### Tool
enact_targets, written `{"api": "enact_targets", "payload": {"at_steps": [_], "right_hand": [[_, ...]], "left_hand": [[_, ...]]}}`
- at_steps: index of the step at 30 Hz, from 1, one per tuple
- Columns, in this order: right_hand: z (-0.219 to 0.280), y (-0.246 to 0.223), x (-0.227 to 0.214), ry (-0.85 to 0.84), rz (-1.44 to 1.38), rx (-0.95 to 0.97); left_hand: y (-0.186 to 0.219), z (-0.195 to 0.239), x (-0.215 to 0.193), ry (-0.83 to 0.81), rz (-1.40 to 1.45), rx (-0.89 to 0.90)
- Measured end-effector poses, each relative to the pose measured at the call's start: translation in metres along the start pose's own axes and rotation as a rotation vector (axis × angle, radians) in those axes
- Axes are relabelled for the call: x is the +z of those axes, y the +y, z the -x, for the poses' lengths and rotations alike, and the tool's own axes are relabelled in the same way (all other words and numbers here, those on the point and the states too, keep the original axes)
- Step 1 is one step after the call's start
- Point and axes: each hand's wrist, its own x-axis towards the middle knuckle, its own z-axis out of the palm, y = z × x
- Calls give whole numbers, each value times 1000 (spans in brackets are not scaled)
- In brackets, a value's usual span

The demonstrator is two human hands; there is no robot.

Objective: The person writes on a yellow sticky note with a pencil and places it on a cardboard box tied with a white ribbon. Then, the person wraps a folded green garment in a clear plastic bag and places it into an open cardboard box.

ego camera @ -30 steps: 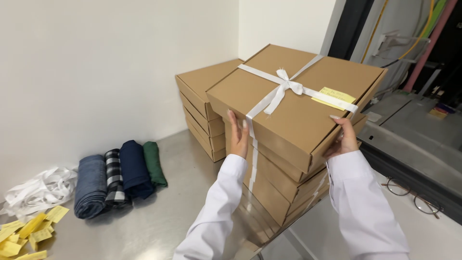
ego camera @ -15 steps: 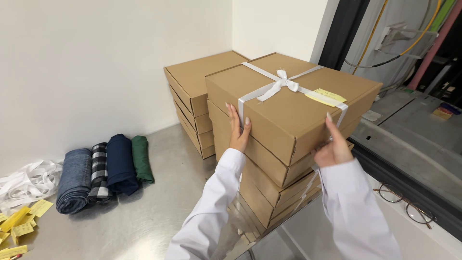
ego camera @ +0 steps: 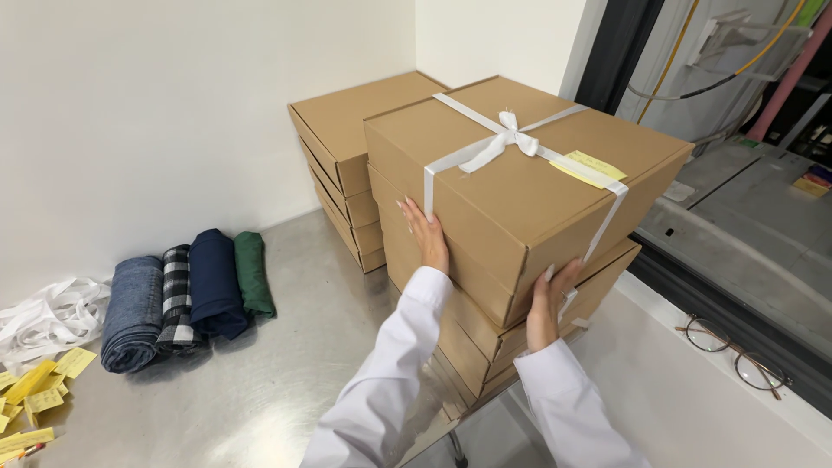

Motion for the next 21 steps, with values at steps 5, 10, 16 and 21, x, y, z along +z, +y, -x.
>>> {"api": "enact_targets", "payload": {"at_steps": [5,10,16,21], "right_hand": [[-44,14,-28,196,-252,-11],[-191,116,-98,270,-294,-89],[-240,134,-121,180,-180,-163],[-208,112,-113,199,-282,-138]], "left_hand": [[-59,-42,-12,58,63,-63],[-106,-97,-45,81,20,-264],[-166,-139,-63,80,-29,-434],[-123,-133,-49,176,37,-425]]}}
